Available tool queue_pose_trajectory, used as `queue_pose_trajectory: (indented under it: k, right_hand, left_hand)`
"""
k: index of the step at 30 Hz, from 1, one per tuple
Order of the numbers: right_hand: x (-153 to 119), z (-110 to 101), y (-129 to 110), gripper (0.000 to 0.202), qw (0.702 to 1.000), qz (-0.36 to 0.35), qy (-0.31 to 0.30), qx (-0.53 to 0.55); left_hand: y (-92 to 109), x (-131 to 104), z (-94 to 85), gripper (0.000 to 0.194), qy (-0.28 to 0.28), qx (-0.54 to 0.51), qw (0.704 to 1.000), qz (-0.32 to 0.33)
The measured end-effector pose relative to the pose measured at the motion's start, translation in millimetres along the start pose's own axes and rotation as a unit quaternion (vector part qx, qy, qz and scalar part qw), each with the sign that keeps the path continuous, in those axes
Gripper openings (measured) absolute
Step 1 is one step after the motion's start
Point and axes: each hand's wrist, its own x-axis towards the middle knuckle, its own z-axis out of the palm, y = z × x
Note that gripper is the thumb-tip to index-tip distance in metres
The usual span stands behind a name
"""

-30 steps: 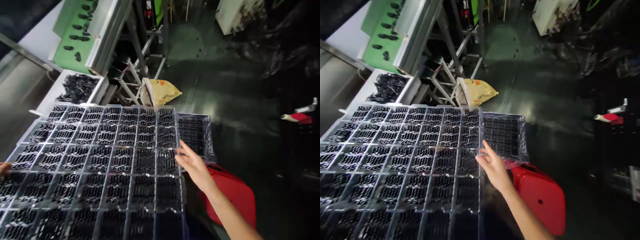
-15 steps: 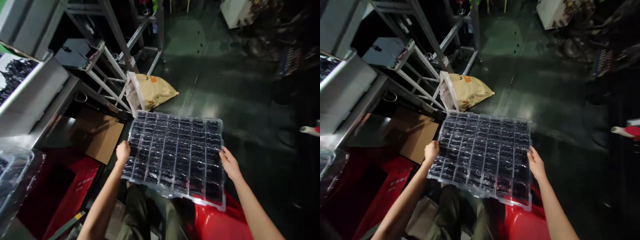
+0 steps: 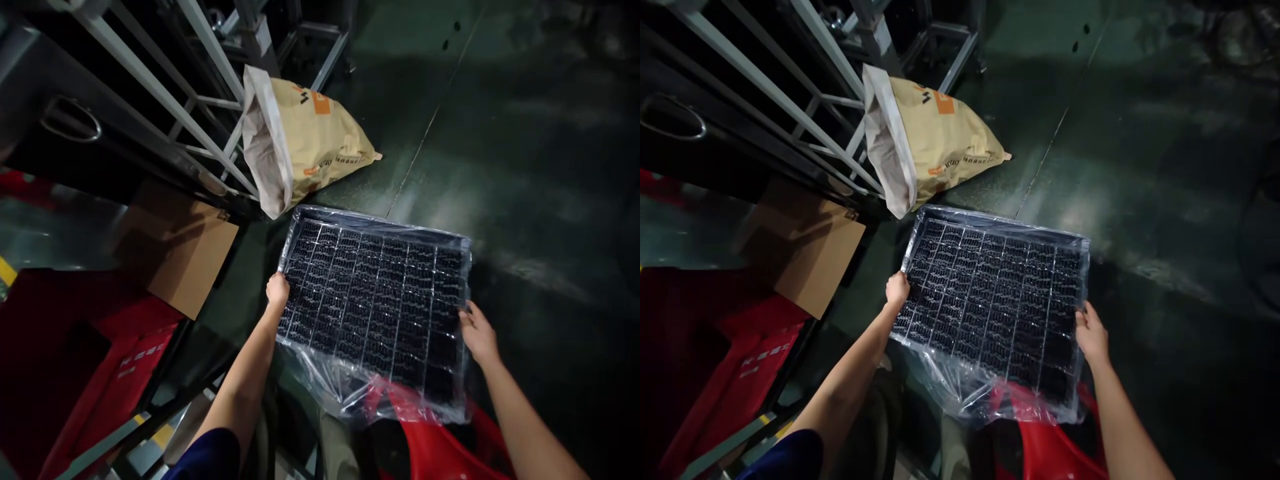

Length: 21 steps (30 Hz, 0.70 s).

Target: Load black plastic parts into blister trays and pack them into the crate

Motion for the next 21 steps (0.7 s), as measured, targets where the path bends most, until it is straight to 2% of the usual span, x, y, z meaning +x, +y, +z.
queue_pose_trajectory:
  k: [4, 12, 21]
  right_hand:
    - [21, 4, -16, 0.041, 0.998, 0.057, -0.014, -0.010]
    - [45, -3, -49, 0.033, 0.993, 0.099, -0.034, -0.046]
    - [55, -12, -54, 0.033, 0.987, 0.124, -0.076, -0.065]
  left_hand:
    - [9, 17, 3.4, 0.033, 0.002, 0.007, 1.000, 0.000]
    - [27, 31, 3.2, 0.034, -0.011, 0.039, 0.999, -0.008]
    - [42, 51, -1.0, 0.033, -0.080, 0.078, 0.994, 0.003]
